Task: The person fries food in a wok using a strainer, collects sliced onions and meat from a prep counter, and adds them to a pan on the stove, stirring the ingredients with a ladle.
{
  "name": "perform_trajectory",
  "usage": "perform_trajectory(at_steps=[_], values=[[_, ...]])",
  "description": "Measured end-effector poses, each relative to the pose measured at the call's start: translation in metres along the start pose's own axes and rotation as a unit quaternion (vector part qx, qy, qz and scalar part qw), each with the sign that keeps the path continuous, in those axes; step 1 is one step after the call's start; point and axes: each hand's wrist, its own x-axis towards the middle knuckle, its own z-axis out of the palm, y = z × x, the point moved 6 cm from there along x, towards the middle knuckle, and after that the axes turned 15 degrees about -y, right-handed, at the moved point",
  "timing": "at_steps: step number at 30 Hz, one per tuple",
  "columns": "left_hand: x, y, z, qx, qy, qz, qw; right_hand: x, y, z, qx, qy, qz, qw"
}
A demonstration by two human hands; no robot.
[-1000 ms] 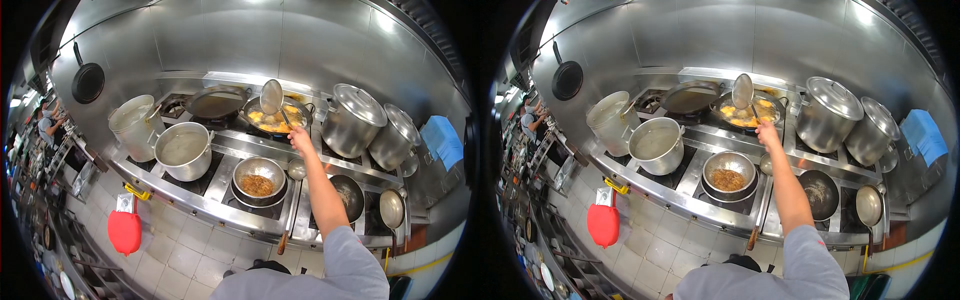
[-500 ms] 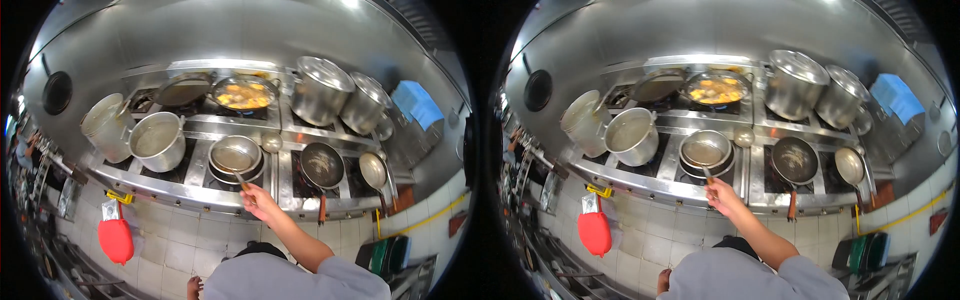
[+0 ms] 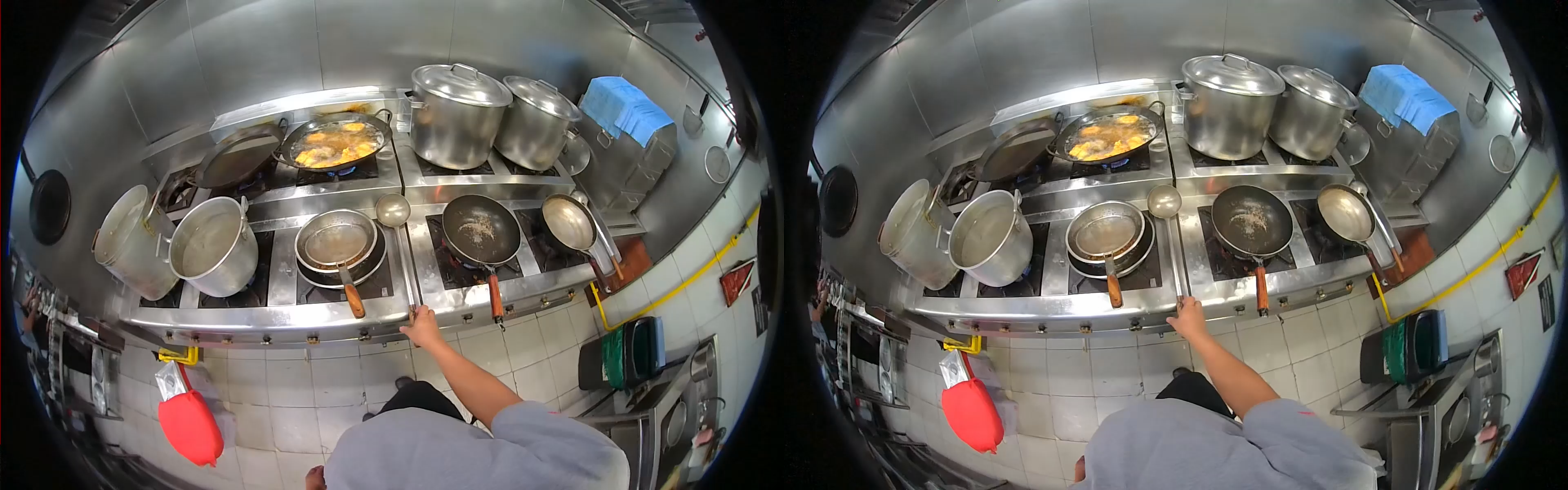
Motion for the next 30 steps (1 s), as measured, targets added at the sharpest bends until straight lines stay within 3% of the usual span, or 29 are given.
perform_trajectory(at_steps=[2,4,6,7,8,9,10,13,14,16,20,25,27,30], values=[[0.010,-0.019,-0.012,0.040,-0.010,0.026,0.999,0.013,0.027,0.029,0.078,-0.010,0.023,0.997],[0.024,-0.032,-0.026,0.173,-0.023,0.108,0.979,0.012,0.033,0.036,0.156,-0.020,0.047,0.986],[0.036,-0.033,-0.033,0.365,-0.016,0.233,0.901,0.008,0.022,0.041,0.410,-0.142,0.085,0.897],[0.042,-0.031,-0.034,0.405,-0.005,0.278,0.871,0.007,0.011,0.028,0.409,-0.144,0.083,0.897],[0.038,-0.024,-0.027,0.401,-0.002,0.278,0.873,0.006,-0.002,0.020,0.483,-0.199,0.083,0.849],[0.038,-0.023,-0.030,0.239,0.019,0.173,0.955,0.004,-0.014,0.012,0.551,-0.251,0.082,0.792],[0.030,-0.022,-0.025,0.066,0.037,0.060,0.995,0.003,-0.019,-0.001,0.578,-0.225,0.081,0.780],[-0.004,0.028,0.006,0.012,0.031,0.071,0.997,-0.008,-0.033,-0.040,0.604,-0.206,0.087,0.765],[-0.002,0.033,0.008,-0.001,0.043,0.074,0.996,-0.012,-0.031,-0.042,0.598,-0.199,0.072,0.773],[0.010,0.019,0.019,-0.137,0.046,-0.086,0.986,-0.024,-0.032,-0.051,0.580,-0.181,0.045,0.793],[0.031,0.013,0.035,-0.135,0.014,-0.083,0.987,-0.022,-0.071,-0.120,0.519,-0.161,-0.011,0.839],[0.023,0.029,0.061,-0.192,0.040,-0.059,0.979,0.059,-0.133,-0.185,0.450,-0.247,-0.151,0.845],[0.025,0.020,0.062,-0.186,0.036,-0.058,0.980,0.096,-0.162,-0.199,0.383,-0.224,-0.119,0.888],[0.017,0.008,0.068,-0.189,0.035,-0.056,0.980,0.159,-0.189,-0.198,0.307,-0.272,-0.093,0.907]])
